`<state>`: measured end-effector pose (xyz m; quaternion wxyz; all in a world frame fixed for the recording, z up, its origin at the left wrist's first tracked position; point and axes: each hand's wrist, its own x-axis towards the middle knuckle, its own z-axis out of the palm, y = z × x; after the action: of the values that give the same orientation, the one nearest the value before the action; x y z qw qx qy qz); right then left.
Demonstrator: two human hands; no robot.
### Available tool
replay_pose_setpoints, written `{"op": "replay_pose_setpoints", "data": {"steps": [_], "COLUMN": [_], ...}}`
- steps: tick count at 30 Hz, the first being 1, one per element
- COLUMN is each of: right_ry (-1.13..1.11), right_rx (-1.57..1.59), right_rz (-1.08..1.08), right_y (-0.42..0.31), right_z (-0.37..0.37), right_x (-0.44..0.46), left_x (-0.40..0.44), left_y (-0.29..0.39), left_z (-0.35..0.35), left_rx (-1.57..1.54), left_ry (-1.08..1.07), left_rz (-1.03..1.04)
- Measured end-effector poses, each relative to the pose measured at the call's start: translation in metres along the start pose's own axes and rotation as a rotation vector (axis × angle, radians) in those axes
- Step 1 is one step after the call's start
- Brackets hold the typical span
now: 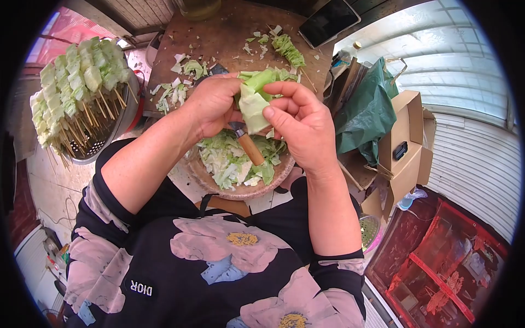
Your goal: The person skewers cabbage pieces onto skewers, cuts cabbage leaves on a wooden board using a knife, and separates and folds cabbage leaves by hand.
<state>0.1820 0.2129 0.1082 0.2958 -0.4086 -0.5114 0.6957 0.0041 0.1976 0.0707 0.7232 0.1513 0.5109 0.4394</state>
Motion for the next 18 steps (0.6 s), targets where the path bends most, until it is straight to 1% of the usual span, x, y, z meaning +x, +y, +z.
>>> {"op": "replay_pose_setpoints", "data": {"steps": [4,6,10,12,13,16,17,18], "right_ry": [0.0,-0.03,-0.003,-0.02,-0.024,-0.055,-0.053,-0.002], "right_rx": [0.092,0.12,0.175,0.343,0.363,0.347,0.346,0.22], "right_rz": [-0.022,-0.073,-0.137,-0.232,-0.262,-0.3,-0.3,-0.228], "right_y": [-0.002,-0.001,0.0,-0.003,-0.004,-0.003,-0.002,0.0], "right_z": [-0.002,-0.005,-0.008,-0.007,-0.007,-0.006,-0.006,-0.005], "right_x": [-0.002,0.0,0.001,-0.001,-0.002,0.0,0.002,0.003], "left_x": [0.002,0.001,0.001,0.005,0.005,0.003,0.001,0.001], "left_y": [0.002,0.003,0.001,-0.004,-0.006,-0.011,-0.012,-0.012], "left_z": [-0.002,-0.002,-0.002,-0.004,-0.004,-0.002,-0.002,-0.002], "left_rx": [-0.074,-0.085,-0.103,-0.165,-0.164,-0.242,-0.235,-0.227], "left_ry": [0.0,-0.042,-0.064,-0.114,-0.113,-0.138,-0.187,-0.238], "left_rz": [0.022,0.008,0.005,-0.009,-0.01,-0.043,-0.06,-0.075]}}
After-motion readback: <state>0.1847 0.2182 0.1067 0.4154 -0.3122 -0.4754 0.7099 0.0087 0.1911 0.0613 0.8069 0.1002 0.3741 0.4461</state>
